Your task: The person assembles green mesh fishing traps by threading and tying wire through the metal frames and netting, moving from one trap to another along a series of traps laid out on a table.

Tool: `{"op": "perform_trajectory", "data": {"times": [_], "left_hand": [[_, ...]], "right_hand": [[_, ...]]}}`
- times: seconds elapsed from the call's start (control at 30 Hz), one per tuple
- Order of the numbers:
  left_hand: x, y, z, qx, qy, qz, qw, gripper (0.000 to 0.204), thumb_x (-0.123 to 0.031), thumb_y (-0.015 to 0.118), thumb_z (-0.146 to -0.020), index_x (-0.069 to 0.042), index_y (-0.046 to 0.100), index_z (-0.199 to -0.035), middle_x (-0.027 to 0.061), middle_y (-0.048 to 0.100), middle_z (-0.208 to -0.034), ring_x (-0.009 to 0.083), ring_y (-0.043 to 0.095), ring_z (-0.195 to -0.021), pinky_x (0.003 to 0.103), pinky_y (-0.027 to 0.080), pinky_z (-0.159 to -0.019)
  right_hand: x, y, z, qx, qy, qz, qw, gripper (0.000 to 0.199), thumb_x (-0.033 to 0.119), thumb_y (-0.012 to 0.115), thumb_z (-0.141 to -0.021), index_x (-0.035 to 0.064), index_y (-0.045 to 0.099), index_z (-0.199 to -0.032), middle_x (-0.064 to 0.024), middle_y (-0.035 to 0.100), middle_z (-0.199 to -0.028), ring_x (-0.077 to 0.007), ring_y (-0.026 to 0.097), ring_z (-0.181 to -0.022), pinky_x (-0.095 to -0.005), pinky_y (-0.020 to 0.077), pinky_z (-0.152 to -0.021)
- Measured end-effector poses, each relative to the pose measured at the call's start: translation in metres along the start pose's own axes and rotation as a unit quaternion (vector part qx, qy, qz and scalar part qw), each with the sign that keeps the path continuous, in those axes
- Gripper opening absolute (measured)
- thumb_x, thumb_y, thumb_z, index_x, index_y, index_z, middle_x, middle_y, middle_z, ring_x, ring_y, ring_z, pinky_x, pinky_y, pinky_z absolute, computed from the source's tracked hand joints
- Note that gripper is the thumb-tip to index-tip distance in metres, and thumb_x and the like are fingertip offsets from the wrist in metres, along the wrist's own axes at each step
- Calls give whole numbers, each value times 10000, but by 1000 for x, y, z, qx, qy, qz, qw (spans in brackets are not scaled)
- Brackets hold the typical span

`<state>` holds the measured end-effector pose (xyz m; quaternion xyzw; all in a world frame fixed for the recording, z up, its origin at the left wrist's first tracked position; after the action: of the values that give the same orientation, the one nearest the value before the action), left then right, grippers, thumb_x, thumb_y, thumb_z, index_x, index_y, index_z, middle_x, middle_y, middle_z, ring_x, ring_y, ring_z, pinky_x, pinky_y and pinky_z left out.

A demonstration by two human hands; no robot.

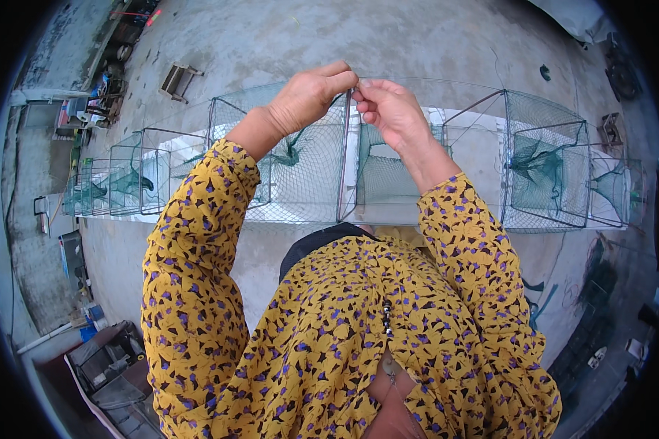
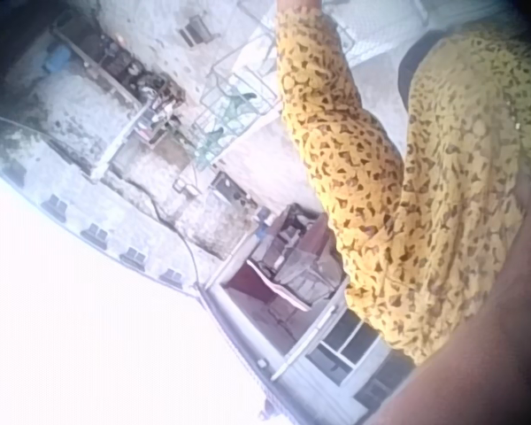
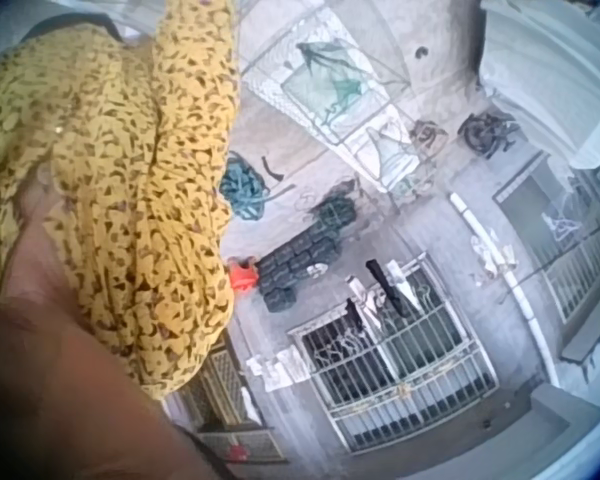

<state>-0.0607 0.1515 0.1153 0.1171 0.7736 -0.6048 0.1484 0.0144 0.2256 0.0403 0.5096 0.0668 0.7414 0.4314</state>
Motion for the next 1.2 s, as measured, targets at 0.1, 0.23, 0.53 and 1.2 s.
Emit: {"op": "perform_trajectory", "data": {"times": [0.1, 0.23, 0.53, 1.2], "left_hand": [[-1, -1, -1, -5, 6, -4, 1000, 252, 46, 511, -713, -91, 522, -923, 64, 533, -860, 285, 572, -779, 351, 484, -618], [-1, -7, -11, -10, -2, -4, 1000, 272, 56, 511, -703, -91, 520, -931, 67, 534, -859, 290, 570, -783, 355, 481, -615], [1, 3, -2, -24, -9, 1, 1000, 225, 51, 513, -720, -75, 514, -907, 76, 537, -855, 293, 571, -763, 344, 476, -615], [2, 7, -1, -24, -25, 10, 999, 206, 78, 500, -738, -55, 512, -895, 80, 541, -844, 256, 589, -724, 316, 479, -602]], "right_hand": [[6, 4, 6, -46, -79, 101, 991, 133, 129, 524, -860, 1, 556, -875, -66, 606, -763, -104, 583, -622, -211, 440, -490], [19, 6, 10, -78, -144, 190, 968, 114, 121, 521, -850, 11, 548, -862, -93, 619, -735, -162, 621, -620, -287, 462, -510], [19, 8, 14, -127, -331, 403, 844, 60, 70, 513, -811, 12, 518, -825, -154, 614, -703, -304, 613, -650, -381, 472, -606], [18, 7, 20, -99, -300, 347, 883, 94, -7, 493, -751, 14, 486, -842, -150, 605, -754, -312, 599, -688, -379, 479, -611]]}}
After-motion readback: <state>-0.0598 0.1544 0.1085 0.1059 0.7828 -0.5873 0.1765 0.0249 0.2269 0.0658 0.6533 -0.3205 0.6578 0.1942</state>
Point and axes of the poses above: each hand's wrist, its own z-axis away from the middle knuckle, its own y-axis out of the palm, x = y × z, the point moved 6 cm from there along -z, towards the middle knuckle
